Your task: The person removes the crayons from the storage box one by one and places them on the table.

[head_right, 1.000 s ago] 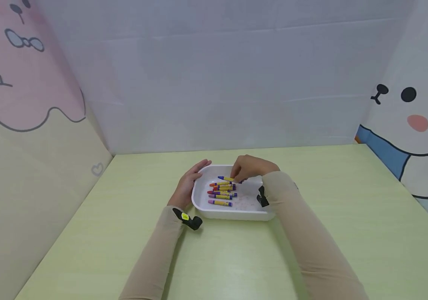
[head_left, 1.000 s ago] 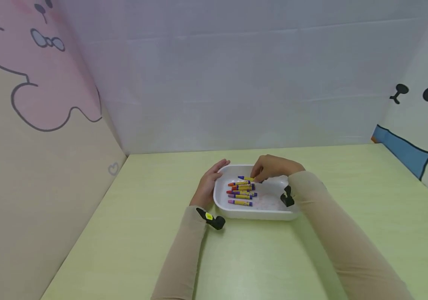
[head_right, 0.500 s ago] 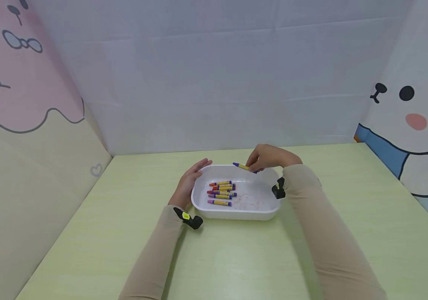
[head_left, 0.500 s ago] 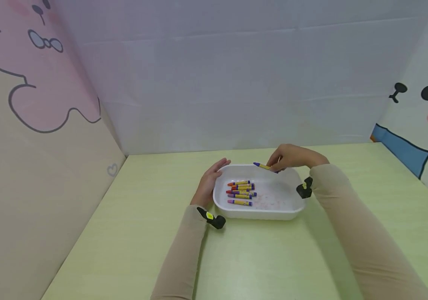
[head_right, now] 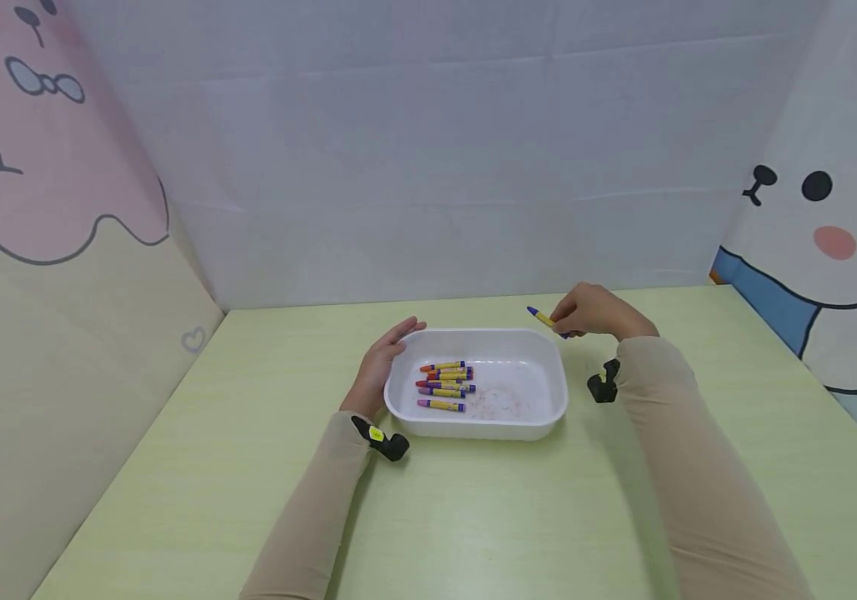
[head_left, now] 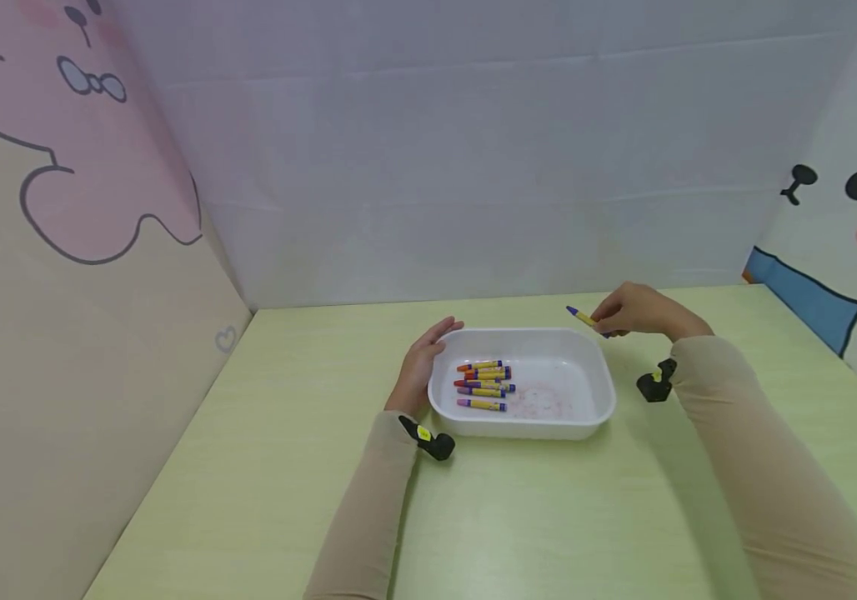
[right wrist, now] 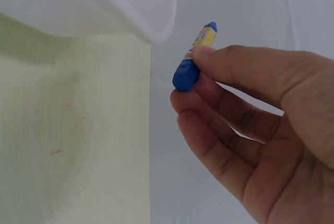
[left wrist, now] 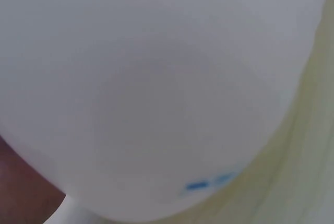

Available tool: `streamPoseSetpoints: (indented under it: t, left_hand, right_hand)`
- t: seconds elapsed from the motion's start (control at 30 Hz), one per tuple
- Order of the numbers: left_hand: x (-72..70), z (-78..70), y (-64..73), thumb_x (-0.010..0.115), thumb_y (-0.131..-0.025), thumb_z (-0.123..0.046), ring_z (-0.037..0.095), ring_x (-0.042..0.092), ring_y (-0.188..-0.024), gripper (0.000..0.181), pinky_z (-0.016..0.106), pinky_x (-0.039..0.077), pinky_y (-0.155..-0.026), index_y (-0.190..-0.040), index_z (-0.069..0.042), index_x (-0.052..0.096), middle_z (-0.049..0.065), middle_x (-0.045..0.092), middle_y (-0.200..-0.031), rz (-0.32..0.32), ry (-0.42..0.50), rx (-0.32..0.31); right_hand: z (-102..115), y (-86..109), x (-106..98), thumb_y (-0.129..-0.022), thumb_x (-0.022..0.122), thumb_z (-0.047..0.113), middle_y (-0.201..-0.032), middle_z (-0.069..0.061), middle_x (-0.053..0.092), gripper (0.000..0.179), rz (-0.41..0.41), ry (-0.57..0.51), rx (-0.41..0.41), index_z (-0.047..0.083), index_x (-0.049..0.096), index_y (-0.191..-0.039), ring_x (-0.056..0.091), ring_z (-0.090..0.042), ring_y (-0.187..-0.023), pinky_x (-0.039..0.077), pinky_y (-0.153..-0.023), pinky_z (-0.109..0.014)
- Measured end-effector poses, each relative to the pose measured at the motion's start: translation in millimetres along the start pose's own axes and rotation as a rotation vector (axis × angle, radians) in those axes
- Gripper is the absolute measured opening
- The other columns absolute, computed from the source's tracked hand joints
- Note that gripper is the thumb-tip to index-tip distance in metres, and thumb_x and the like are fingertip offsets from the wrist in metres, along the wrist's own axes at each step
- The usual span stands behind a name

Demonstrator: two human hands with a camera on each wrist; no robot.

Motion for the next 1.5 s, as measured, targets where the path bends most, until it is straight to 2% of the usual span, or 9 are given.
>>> streamPoseSetpoints:
  t: [0.4, 0.73, 0.97, 1.23, 1.5]
  left_hand:
    - [1.1, 2.8, 2.0, 0.034, -0.100, -0.012, 0.017, 0.044, -0.136, 0.045, 0.036, 0.035, -0.115, -0.141, -0.022, 0.050, -0.005, 0.051, -0.143, 0.006, -0.017, -0.028]
    - [0.7, 2.9, 2.0, 0.033, -0.101, -0.011, 0.017, 0.043, -0.136, 0.045, 0.035, 0.034, -0.115, -0.143, -0.018, 0.047, -0.003, 0.051, -0.143, 0.005, -0.018, -0.022]
    - [0.2, 2.2, 0.9, 0.033, -0.101, -0.009, 0.018, 0.042, -0.137, 0.045, 0.036, 0.033, -0.116, -0.142, -0.018, 0.049, 0.000, 0.051, -0.144, 0.004, 0.012, -0.017]
    - [1.4, 0.7, 2.0, 0.034, -0.100, -0.009, 0.016, 0.041, -0.138, 0.044, 0.035, 0.032, -0.116, -0.141, -0.018, 0.050, 0.000, 0.052, -0.143, -0.007, 0.000, 0.001]
    - [0.8, -1.4, 2.2, 0.034, -0.102, -0.012, 0.014, 0.039, -0.138, 0.043, 0.033, 0.031, -0.117, -0.141, -0.020, 0.049, -0.003, 0.051, -0.143, -0.009, 0.001, -0.023]
  right_hand:
    - [-41, 14.9, 12, -0.091, 0.061, 0.014, -0.080, -0.008, 0.071, 0.037, -0.005, -0.059, 0.155, -0.015, 0.061, -0.115, 0.065, -0.019, -0.076, 0.057, -0.071, -0.037]
    - [-63, 19.9, 25, -0.088, 0.061, 0.011, -0.076, -0.007, 0.070, 0.038, -0.011, -0.101, 0.231, -0.019, 0.059, -0.112, 0.063, -0.012, -0.068, 0.056, -0.065, -0.028]
    - [-70, 17.5, 32, -0.086, 0.063, 0.010, -0.073, -0.006, 0.070, 0.035, -0.029, -0.096, 0.275, -0.017, 0.062, -0.108, 0.062, -0.010, -0.064, 0.055, -0.062, -0.025]
    - [-72, 17.9, 34, -0.086, 0.064, 0.011, -0.071, -0.004, 0.070, 0.033, -0.058, -0.075, 0.268, -0.017, 0.064, -0.105, 0.063, -0.010, -0.062, 0.056, -0.062, -0.028]
    - [-69, 16.8, 33, -0.086, 0.066, 0.013, -0.075, -0.009, 0.070, 0.034, -0.048, -0.082, 0.279, -0.016, 0.064, -0.103, 0.063, -0.011, -0.063, 0.057, -0.063, -0.029]
Point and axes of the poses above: each hand's wrist, its own y-axis away from the middle knuckle, its own x-axis out of the palm, z = x × y, the point moved 3 cm from there along -y, towards the middle knuckle
